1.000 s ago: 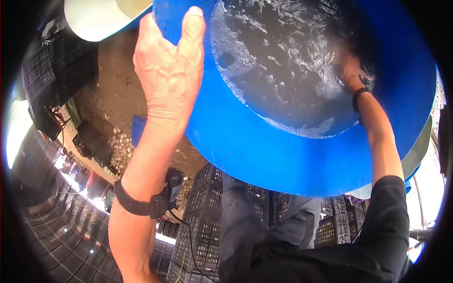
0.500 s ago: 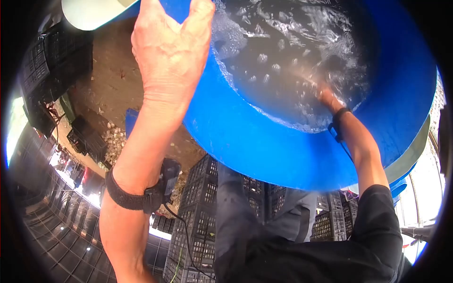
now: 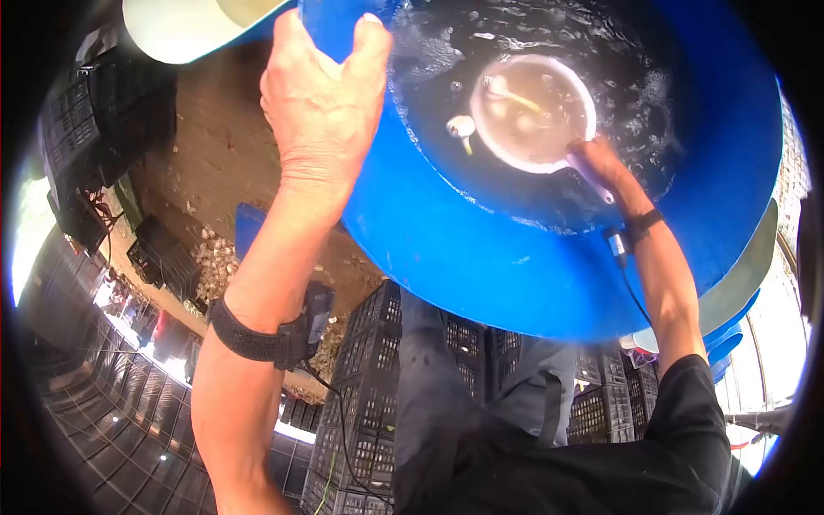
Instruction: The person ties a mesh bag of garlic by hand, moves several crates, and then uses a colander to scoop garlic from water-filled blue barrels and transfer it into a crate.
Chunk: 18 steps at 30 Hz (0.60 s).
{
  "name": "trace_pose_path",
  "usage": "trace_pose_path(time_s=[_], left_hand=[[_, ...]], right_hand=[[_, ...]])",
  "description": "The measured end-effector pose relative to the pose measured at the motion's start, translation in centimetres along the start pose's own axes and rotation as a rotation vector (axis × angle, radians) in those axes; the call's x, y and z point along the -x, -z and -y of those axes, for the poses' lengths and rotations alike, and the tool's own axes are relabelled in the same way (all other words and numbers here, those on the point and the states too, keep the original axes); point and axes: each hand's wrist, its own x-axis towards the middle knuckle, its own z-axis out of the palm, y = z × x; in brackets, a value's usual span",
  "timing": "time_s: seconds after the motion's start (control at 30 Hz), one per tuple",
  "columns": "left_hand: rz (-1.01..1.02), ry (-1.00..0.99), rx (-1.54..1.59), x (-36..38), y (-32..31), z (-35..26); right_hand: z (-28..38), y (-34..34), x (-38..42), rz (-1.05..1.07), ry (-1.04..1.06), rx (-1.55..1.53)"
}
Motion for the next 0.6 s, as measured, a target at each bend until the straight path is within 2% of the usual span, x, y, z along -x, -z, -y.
trace_pose_path(time_s=[0.03,0.07,0.13,0.2,0.27,0.33,0.4,0.47,0.53,0.6], left_hand=[[-0.022,0.048,0.082,0.1,-0.3,-0.1],[-0.041,0.097,0.162,0.3,-0.4,-0.1],[-0.024,0.142,0.06,0.5,-0.5,0.6],[0.009,0.183,0.077,0.3,-0.4,-0.1],[-0.038,0.174,0.08,0.2,-0.6,0.2],[-0.021,0.147,0.035,0.5,-0.4,0.3],[0.001,0.181,0.042,0.3,-0.2,-0.2],[-0.035,0.118,0.088,0.4,0.0,-1.3],[-0.05,0.106,0.115,0.4,0.0,-1.5],[-0.016,0.166,0.061,0.4,0.4,-1.6]], right_hand=[[0.3,0.0,0.3,-0.033,0.018,-0.186],[1.1,0.0,0.4,-0.029,0.023,-0.188],[2.5,1.0,1.0,0.055,0.082,-0.29],[6.8,0.6,2.1,-0.01,0.078,-0.197],[8.1,-0.1,1.6,-0.036,0.168,-0.202],[5.8,-0.9,-2.2,-0.164,0.221,-0.258],[6.4,-2.0,-4.1,-0.181,0.272,-0.266],[7.1,-4.1,-6.0,-0.292,0.498,-0.177],[10.7,-7.4,-5.5,-0.324,0.404,-0.157],[12.1,-9.0,-5.5,-0.237,0.383,-0.181]])
